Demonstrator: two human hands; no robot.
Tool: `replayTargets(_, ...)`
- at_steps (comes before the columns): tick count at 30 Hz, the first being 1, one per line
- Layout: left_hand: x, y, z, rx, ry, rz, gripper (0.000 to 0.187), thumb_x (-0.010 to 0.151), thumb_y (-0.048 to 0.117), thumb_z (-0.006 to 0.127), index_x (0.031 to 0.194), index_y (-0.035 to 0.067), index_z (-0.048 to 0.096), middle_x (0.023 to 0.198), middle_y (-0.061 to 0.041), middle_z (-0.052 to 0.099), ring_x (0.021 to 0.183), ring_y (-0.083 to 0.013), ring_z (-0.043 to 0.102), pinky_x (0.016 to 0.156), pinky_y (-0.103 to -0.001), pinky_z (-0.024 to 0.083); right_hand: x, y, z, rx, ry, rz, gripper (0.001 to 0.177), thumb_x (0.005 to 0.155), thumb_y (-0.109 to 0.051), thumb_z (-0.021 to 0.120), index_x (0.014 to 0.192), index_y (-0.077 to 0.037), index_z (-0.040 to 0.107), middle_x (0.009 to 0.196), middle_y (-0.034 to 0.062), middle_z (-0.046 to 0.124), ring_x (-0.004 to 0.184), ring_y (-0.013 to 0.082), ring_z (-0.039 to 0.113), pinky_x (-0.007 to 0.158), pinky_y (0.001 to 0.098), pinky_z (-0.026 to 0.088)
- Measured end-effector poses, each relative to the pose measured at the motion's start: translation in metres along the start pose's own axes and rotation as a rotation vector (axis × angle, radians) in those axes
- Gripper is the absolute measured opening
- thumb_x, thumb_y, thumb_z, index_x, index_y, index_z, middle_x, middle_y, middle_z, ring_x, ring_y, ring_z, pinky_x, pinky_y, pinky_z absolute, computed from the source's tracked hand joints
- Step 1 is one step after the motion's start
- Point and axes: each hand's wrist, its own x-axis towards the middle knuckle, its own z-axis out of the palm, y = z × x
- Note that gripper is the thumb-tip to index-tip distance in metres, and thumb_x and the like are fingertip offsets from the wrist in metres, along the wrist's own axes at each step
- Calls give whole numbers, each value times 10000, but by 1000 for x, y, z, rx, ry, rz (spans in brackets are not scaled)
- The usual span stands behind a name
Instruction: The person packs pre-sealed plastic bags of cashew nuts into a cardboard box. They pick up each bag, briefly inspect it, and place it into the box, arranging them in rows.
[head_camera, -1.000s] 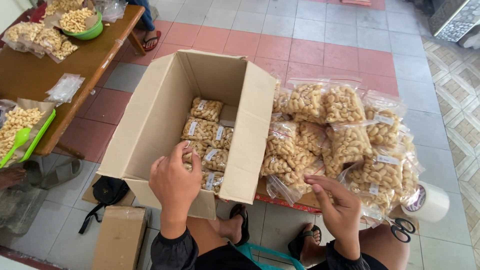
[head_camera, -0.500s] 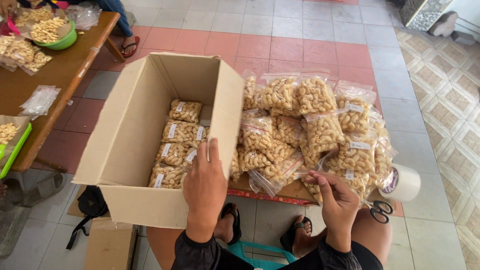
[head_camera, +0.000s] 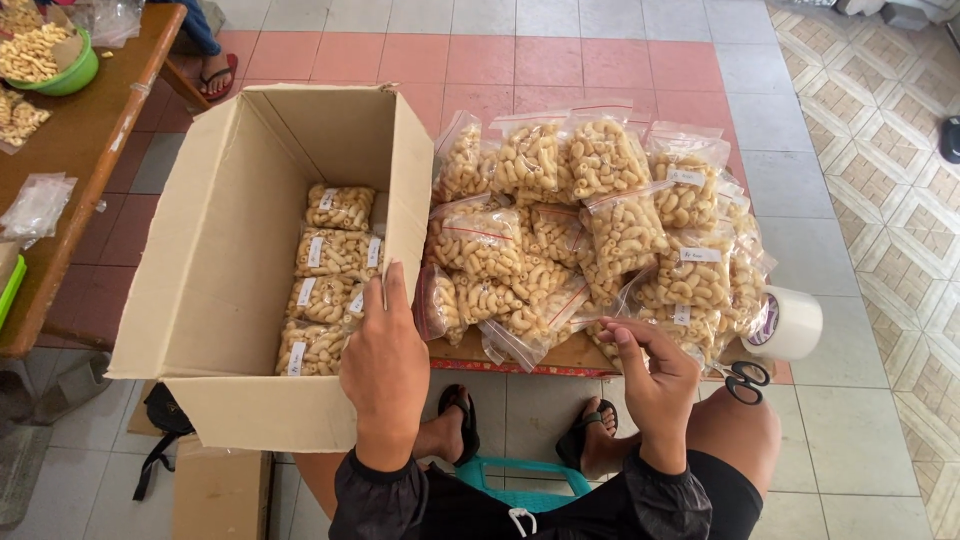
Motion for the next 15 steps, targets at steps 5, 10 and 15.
replayTargets(5,1,0,0,-28,-10,-4,581,883,14,555,1437,114,411,1381,-150,506,678,-359,700,466,-453,576,-1,2,1,-9,-11,-2,165,976,-84,583,941,-10,726,911,96,743,831,156,704,748,255,565)
replayTargets(10,2,0,0,-43,-5,2,592,873,10,568,1435,107,409,1378,-160,509,746,-366,695,503,-460,584,0,0,5,-48,-21,6,165,968,-78,586,939,-21,739,937,81,747,830,152,711,750,253,569)
replayTargets(15,2,0,-4,-66,-23,-12,603,866,-11,546,1440,116,413,1375,-147,509,643,-370,693,454,-462,565,1,5,9,-84,-45,-48,184,972,-108,597,866,-36,730,933,78,750,941,176,709,849,295,547)
